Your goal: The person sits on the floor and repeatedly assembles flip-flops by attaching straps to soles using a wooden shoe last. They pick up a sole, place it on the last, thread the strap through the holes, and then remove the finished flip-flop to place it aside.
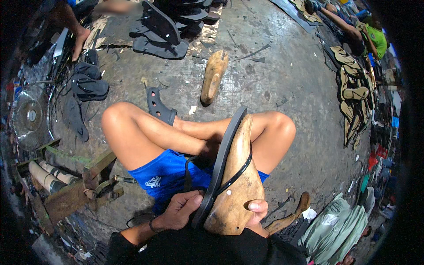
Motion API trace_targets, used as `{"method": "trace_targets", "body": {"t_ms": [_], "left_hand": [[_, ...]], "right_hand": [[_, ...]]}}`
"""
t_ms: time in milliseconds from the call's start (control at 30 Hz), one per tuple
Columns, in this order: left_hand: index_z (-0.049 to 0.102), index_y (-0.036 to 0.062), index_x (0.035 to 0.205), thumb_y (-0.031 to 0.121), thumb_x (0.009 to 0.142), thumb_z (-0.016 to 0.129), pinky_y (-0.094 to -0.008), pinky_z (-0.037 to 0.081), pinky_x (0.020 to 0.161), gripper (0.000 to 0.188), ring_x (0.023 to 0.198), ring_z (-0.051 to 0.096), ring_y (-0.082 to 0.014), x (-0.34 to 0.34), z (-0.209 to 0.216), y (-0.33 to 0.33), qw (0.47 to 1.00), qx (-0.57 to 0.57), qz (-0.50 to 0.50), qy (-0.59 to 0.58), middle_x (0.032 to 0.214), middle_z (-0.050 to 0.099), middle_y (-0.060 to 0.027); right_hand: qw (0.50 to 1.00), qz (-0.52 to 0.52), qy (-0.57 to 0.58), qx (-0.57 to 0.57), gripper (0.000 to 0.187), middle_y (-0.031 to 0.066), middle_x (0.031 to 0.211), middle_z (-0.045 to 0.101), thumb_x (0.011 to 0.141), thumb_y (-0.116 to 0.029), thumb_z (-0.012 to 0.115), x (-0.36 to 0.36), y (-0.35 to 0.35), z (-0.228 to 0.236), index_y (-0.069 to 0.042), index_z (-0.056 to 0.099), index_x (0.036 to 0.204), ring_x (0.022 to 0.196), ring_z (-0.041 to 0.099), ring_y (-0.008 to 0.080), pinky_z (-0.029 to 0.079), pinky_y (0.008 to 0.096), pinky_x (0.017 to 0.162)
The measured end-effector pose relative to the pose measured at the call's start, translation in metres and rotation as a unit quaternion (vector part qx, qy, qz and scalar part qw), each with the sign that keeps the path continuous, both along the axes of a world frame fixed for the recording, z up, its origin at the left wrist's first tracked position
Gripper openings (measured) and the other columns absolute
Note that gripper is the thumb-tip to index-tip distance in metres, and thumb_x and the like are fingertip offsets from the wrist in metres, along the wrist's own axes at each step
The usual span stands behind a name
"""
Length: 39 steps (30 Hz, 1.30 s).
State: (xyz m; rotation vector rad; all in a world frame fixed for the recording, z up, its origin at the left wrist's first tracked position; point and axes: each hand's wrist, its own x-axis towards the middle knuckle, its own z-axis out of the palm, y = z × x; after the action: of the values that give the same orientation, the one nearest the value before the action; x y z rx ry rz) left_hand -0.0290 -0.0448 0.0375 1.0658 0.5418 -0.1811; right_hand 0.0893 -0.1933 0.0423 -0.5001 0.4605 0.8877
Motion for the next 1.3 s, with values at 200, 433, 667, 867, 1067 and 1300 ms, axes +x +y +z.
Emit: {"method": "trace_targets", "body": {"t_ms": [200, 433, 667, 867, 1067, 1300], "left_hand": [[0.059, 0.0054, 0.084, 0.030, 0.107, 0.045, -0.0242, 0.036, 0.062, 0.036, 0.070, 0.041, -0.0036, -0.016, -0.002, -0.005, 0.997, -0.053, 0.034, 0.036, 0.074, 0.048, 0.0071], [0.057, -0.0004, 0.123, 0.050, 0.099, 0.055, -0.0332, 0.042, 0.095, 0.056, 0.105, 0.053, -0.0154, -0.015, -0.039, 0.024, 0.980, -0.137, -0.143, -0.028, 0.112, 0.062, -0.0049], [0.016, 0.0040, 0.156, 0.037, 0.092, 0.070, -0.0366, 0.032, 0.113, 0.090, 0.137, 0.039, -0.0199, 0.004, -0.019, 0.040, 0.958, -0.217, 0.085, -0.168, 0.150, 0.041, -0.0109], [0.020, -0.0039, 0.155, 0.013, 0.093, 0.066, -0.0353, 0.028, 0.116, 0.079, 0.140, 0.034, -0.0192, -0.018, -0.059, 0.071, 0.984, 0.102, 0.116, -0.089, 0.152, 0.038, -0.0122], [0.032, -0.0006, 0.151, 0.002, 0.088, 0.061, -0.0292, 0.047, 0.094, 0.069, 0.109, 0.054, -0.0126, -0.032, -0.094, 0.051, 0.976, 0.068, 0.208, 0.010, 0.131, 0.051, -0.0073], [0.013, -0.0015, 0.155, 0.026, 0.088, 0.076, -0.0335, 0.032, 0.112, 0.096, 0.133, 0.041, -0.0184, 0.001, -0.037, 0.095, 0.964, 0.068, 0.109, -0.232, 0.154, 0.032, -0.0120]], "right_hand": [[0.998, -0.032, -0.043, 0.018, 0.089, 0.0255, 0.136, 0.053, 0.070, -0.023, 0.065, -0.005, 0.019, 0.009, 0.004, 0.031, 0.148, 0.121, 0.055, 0.0367, 0.046, 0.0492, 0.103], [0.993, 0.044, -0.103, 0.046, 0.093, 0.0210, 0.128, 0.053, 0.072, -0.015, 0.070, -0.001, 0.006, 0.017, 0.001, 0.021, 0.150, 0.114, 0.056, 0.0306, 0.047, 0.0425, 0.098], [0.939, 0.232, -0.251, 0.038, 0.101, 0.0165, 0.121, 0.054, 0.073, -0.008, 0.074, 0.050, 0.043, -0.005, -0.002, 0.011, 0.152, 0.108, 0.056, 0.0246, 0.047, 0.0358, 0.092], [0.847, 0.345, -0.392, -0.099, 0.101, 0.0118, 0.113, 0.053, 0.071, 0.002, 0.075, 0.025, 0.098, -0.088, -0.001, 0.012, 0.150, 0.097, 0.055, 0.0198, 0.049, 0.0333, 0.084], [0.811, 0.412, -0.376, -0.178, 0.089, 0.0154, 0.115, 0.052, 0.067, 0.009, 0.067, 0.003, 0.109, -0.123, 0.001, 0.021, 0.143, 0.097, 0.058, 0.0211, 0.052, 0.0315, 0.077], [0.903, 0.196, -0.382, 0.026, 0.089, 0.0140, 0.145, 0.044, 0.086, -0.022, 0.076, 0.054, 0.103, -0.048, -0.002, 0.021, 0.154, 0.133, 0.046, 0.0257, 0.040, 0.0404, 0.110]]}}
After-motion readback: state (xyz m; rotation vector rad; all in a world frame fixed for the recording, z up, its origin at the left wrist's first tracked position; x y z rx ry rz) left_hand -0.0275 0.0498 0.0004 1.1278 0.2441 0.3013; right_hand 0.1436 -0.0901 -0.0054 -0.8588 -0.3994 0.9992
